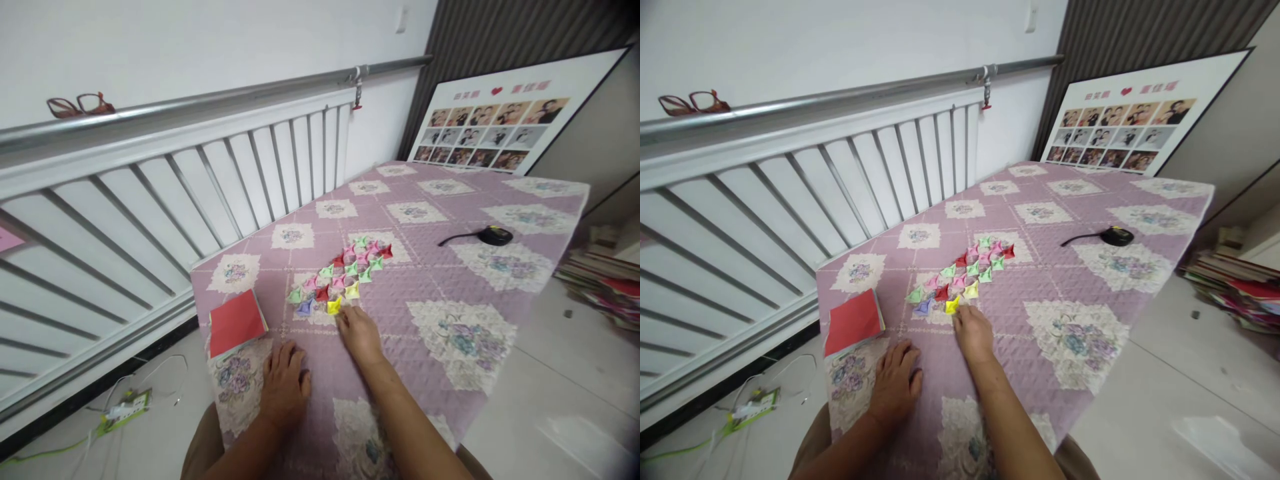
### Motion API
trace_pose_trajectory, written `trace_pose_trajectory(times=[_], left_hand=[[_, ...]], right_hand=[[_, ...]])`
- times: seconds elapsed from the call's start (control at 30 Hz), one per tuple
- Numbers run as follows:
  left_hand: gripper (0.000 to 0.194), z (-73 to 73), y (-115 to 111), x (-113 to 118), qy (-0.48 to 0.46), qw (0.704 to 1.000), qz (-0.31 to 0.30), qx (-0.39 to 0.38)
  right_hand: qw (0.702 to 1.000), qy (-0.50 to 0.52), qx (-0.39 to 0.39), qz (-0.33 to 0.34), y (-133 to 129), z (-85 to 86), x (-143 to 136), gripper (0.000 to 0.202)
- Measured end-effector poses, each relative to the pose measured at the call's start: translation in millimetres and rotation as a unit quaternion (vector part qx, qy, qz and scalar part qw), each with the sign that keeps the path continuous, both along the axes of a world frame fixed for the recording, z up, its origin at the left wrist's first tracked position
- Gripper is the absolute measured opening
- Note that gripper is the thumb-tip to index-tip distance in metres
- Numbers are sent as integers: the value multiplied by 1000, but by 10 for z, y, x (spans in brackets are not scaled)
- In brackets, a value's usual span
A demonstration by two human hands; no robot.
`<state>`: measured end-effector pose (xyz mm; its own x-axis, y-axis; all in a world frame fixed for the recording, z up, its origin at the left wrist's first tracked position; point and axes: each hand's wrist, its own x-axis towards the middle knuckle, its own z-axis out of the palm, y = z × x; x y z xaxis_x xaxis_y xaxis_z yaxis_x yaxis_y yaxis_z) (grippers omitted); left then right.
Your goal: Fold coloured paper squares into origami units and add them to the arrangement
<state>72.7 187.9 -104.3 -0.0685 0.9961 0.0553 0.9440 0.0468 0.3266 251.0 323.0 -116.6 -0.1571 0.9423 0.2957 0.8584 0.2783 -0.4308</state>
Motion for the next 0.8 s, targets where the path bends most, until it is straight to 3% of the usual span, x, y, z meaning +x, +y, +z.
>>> trace_pose_trajectory(times=[0.8], left_hand=[[36,0,-3,7,2,1000,4,3]], right_hand=[[995,-99,-8,31,126,-66,-21,22]])
